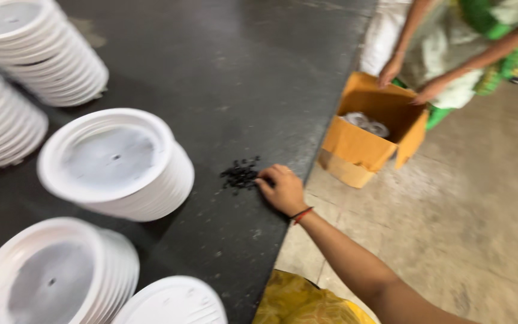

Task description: The person repeatedly picks up white plastic circular parts from a stack, inserts small black fasteners into the center holes, and places the assembled parts onto a growing stack. The process is continuous and repetitive throughout the clip.

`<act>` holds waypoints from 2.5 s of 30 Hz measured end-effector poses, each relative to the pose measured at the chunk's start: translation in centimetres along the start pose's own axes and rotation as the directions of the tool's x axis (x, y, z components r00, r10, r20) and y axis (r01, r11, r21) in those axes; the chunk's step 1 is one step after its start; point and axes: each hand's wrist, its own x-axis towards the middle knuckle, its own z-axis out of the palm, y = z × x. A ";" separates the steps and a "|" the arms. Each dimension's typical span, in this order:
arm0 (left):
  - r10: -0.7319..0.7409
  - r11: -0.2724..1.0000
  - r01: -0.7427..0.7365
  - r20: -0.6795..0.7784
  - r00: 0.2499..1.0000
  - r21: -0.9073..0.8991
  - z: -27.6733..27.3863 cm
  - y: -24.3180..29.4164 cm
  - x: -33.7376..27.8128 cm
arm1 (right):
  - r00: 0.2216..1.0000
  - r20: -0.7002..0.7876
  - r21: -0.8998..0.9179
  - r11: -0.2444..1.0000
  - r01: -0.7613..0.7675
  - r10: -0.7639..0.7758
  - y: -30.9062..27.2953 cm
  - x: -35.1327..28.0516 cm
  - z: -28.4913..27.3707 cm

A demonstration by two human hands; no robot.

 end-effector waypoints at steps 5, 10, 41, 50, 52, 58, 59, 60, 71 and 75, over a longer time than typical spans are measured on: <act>-0.141 0.950 0.147 0.039 0.989 -0.274 -1.7 -2.3 0.0 | 0.986 0.007 0.262 0.952 -0.160 0.164 0.2 -0.7 -0.2; -0.111 0.870 0.125 0.058 0.992 -0.477 -2.2 -4.1 -2.7 | 0.962 0.222 0.467 0.848 -0.249 0.160 -4.3 -3.8 -0.4; 0.109 0.764 -0.036 0.075 0.991 -0.645 0.5 -3.8 -9.8 | 0.100 0.898 0.382 0.873 0.302 -0.427 -23.5 -3.9 3.9; 0.128 0.767 -0.037 0.097 0.987 -0.641 0.6 -3.6 -9.5 | 0.084 0.947 0.288 0.935 0.208 -0.311 -23.8 -2.1 5.0; 0.167 0.753 -0.054 0.111 0.980 -0.656 0.7 -3.5 -10.3 | 0.146 0.915 0.364 0.926 0.104 -0.376 -22.9 -2.9 4.2; 0.342 0.896 -0.357 -0.101 0.934 -0.264 -0.2 -2.2 -20.5 | 0.514 0.581 0.771 0.629 -0.100 -0.631 -16.4 -5.9 -0.6; 0.436 0.893 -0.446 -0.136 0.890 -0.056 -1.2 -1.8 -23.4 | 0.597 0.575 0.724 0.687 -0.054 -0.559 -14.9 -6.3 -0.9; 0.613 0.790 -0.582 -0.215 0.760 0.195 -2.0 -1.2 -25.5 | 0.676 0.555 0.668 0.744 -0.016 -0.484 -13.4 -6.5 -0.8; 0.973 -0.119 -0.123 0.140 0.183 0.985 -12.3 8.9 -21.2 | 0.885 0.452 0.566 0.803 -0.186 -0.114 -4.7 -8.4 2.5; 0.961 -0.184 -0.055 0.191 0.201 0.981 -13.4 7.4 -19.8 | 0.886 0.453 0.460 0.878 -0.135 -0.101 -5.1 -8.5 2.3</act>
